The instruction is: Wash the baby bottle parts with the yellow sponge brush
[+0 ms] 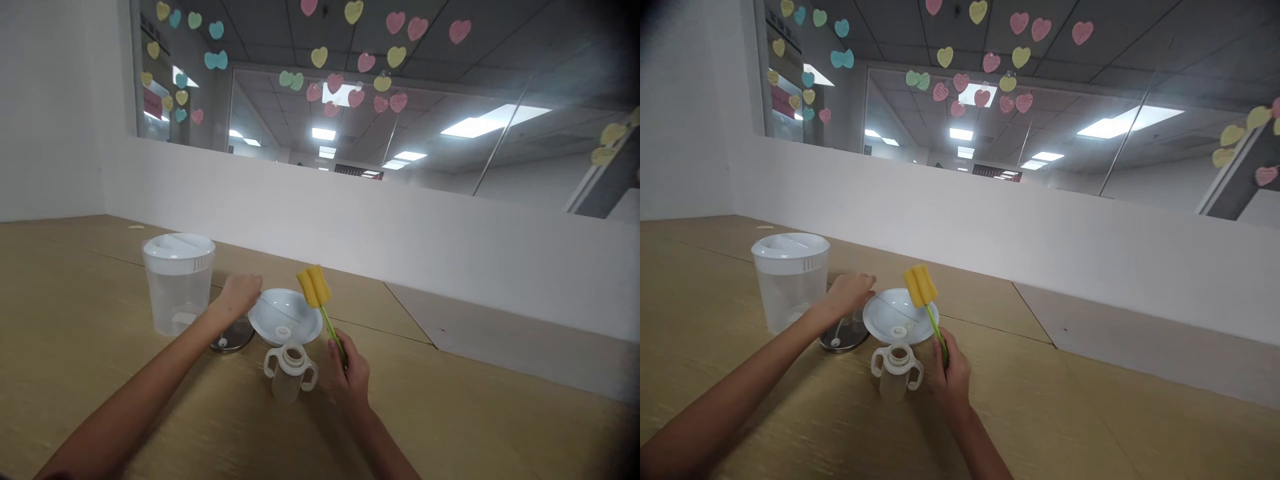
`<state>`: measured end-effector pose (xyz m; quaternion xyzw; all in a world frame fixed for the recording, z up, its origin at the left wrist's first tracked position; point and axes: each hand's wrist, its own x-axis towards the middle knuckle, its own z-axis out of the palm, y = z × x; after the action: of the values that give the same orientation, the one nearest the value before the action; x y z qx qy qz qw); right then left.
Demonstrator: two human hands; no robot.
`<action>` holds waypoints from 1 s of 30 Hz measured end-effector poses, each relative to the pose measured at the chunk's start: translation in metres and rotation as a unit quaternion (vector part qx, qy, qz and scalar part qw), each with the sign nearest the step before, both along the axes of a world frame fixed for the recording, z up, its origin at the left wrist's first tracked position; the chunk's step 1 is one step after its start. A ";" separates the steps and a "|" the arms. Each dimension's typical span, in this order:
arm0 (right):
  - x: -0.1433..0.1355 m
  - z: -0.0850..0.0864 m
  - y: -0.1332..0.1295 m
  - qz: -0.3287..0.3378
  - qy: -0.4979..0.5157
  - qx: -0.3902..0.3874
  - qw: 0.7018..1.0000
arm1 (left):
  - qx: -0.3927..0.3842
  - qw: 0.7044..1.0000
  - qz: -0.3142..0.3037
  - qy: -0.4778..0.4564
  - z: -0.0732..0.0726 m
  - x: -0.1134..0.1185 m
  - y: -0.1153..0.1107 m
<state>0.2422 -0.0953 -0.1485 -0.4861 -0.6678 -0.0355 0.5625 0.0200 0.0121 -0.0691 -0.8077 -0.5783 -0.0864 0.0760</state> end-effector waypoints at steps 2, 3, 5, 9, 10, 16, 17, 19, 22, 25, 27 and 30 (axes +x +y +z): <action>0.001 -0.001 0.001 -0.005 0.007 -0.003 1.000 | 0.016 0.996 -0.075 -0.039 -0.008 0.015 -0.001; 0.002 -0.001 0.001 -0.006 0.008 -0.002 1.000 | 0.014 0.987 -0.140 -0.075 -0.014 0.022 0.001; 0.003 -0.002 0.001 -0.007 0.004 0.006 1.000 | -0.028 0.963 -0.244 -0.112 -0.031 0.034 0.007; 0.006 -0.002 0.001 -0.012 -0.003 0.018 1.000 | -0.130 0.949 -0.268 -0.100 -0.057 0.046 0.020; 0.006 -0.001 0.001 -0.013 -0.002 0.019 1.000 | -0.152 0.948 -0.263 -0.102 -0.059 0.047 0.022; 0.004 0.002 0.000 -0.003 0.004 0.010 1.000 | -0.157 0.948 -0.245 -0.128 -0.060 0.046 0.022; 0.004 0.002 0.000 -0.004 0.004 0.010 1.000 | -0.154 0.949 -0.243 -0.130 -0.059 0.046 0.022; 0.004 0.002 0.000 -0.003 0.003 0.011 1.000 | -0.149 0.949 -0.242 -0.135 -0.059 0.047 0.021; 0.004 0.001 0.000 0.000 0.004 0.010 1.000 | -0.141 0.950 -0.242 -0.140 -0.060 0.048 0.021; 0.003 0.000 0.000 -0.001 0.001 0.008 1.000 | -0.138 0.950 -0.239 -0.146 -0.060 0.048 0.022; 0.002 0.000 0.000 -0.003 0.000 0.009 1.000 | -0.137 0.950 -0.236 -0.153 -0.060 0.048 0.023; 0.001 0.000 0.000 -0.002 0.000 0.009 1.000 | -0.141 0.946 -0.239 -0.165 -0.056 0.045 0.023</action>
<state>0.2436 -0.0956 -0.1482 -0.4821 -0.6666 -0.0427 0.5669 0.0650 0.0348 -0.1256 -0.8992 -0.3786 -0.1519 -0.1583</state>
